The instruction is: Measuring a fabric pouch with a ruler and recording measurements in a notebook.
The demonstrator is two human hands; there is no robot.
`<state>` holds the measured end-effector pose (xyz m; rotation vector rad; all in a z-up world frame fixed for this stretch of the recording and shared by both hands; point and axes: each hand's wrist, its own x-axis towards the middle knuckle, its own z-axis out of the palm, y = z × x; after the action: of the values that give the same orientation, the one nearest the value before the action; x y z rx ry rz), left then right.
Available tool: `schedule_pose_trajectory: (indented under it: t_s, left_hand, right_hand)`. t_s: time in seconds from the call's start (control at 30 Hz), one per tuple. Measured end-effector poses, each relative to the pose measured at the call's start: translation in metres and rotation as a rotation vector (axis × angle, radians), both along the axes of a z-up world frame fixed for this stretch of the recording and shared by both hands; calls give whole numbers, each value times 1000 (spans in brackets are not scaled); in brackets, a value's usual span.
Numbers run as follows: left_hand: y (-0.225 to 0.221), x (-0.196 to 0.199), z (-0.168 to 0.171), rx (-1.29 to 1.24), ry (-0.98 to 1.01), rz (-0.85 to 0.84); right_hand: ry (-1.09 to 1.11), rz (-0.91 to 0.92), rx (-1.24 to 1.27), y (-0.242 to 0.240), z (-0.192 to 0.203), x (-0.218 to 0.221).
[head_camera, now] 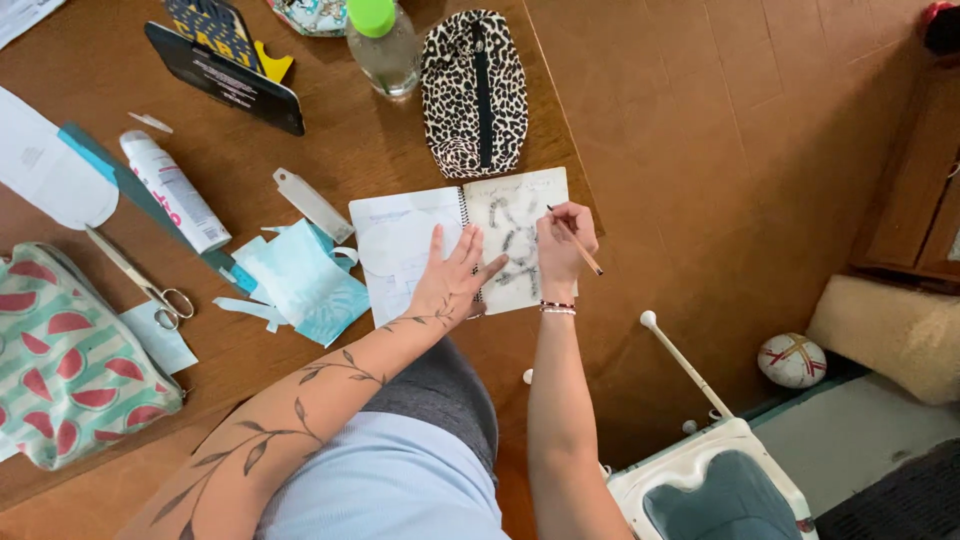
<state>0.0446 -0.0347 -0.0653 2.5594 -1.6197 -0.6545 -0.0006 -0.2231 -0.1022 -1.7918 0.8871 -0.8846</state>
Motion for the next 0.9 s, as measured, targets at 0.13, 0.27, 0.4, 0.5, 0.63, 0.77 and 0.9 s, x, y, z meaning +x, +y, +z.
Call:
schedule_pose_trajectory:
  t_s: [0.13, 0.27, 0.4, 0.5, 0.63, 0.77, 0.9]
  left_hand:
    - [-1, 0, 6, 11, -36, -4]
    - [-3, 2, 10, 26, -25, -6]
    - [-4, 1, 9, 28, -20, -2]
    - [-2, 0, 4, 28, -28, -2]
    - [-3, 1, 14, 68, -16, 0]
    - [-6, 3, 12, 70, -16, -4]
    - [-4, 1, 14, 73, -17, -8]
  right_hand:
    - [52, -17, -38, 9, 12, 7]
    - [71, -15, -173, 11, 9, 9]
    - [78, -3, -133, 6, 2, 4]
    - [72, -2, -184, 10, 6, 6]
    - [65, 23, -125, 10, 13, 4]
    - [32, -49, -50, 8, 9, 6]
    - [59, -35, -47, 8, 7, 3]
